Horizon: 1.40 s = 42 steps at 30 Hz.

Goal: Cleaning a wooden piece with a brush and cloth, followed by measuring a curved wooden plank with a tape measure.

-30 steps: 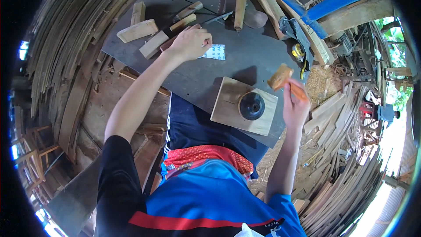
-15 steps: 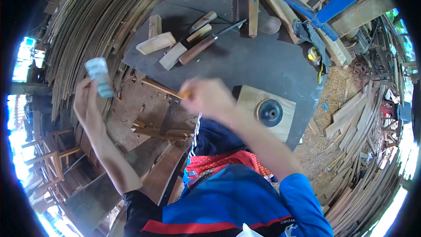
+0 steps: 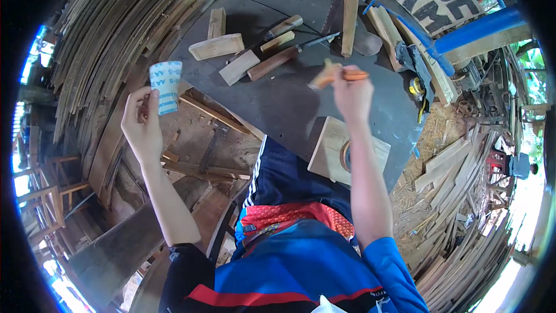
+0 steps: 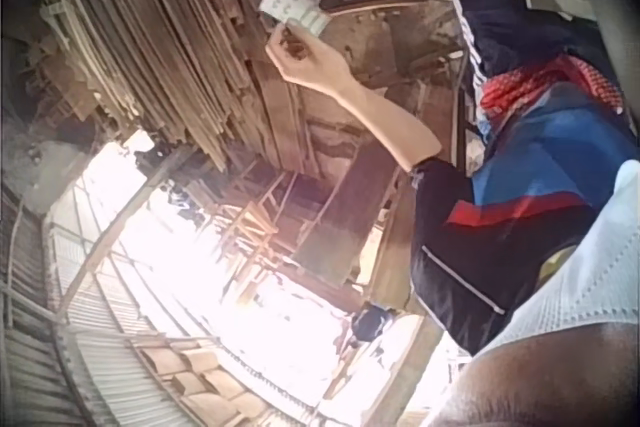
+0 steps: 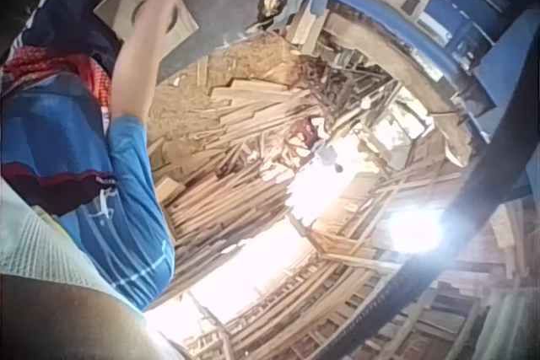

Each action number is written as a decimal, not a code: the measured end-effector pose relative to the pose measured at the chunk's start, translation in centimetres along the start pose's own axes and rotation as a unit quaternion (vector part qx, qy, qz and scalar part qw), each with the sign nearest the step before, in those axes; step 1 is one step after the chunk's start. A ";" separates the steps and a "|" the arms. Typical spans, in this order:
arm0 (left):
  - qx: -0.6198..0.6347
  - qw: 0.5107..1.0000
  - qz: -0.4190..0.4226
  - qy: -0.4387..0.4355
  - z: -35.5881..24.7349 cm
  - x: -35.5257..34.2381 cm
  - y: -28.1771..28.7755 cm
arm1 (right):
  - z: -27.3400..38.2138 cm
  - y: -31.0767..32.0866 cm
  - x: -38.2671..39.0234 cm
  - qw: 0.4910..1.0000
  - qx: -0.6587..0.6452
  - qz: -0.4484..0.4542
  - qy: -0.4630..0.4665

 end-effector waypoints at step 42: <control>-0.054 0.998 0.032 -0.007 -0.8 3.6 -6.0 | 7.1 -5.3 16.0 0.945 0.088 0.295 0.109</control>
Point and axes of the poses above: each hand's wrist, its own x-axis away from the middle knuckle, its own y-axis out of the back of the hand, z = x × y, the point moved 3 cm from there along -x, towards the middle knuckle, and after that the axes turned 3 degrees about -x, right-handed, at the moved point
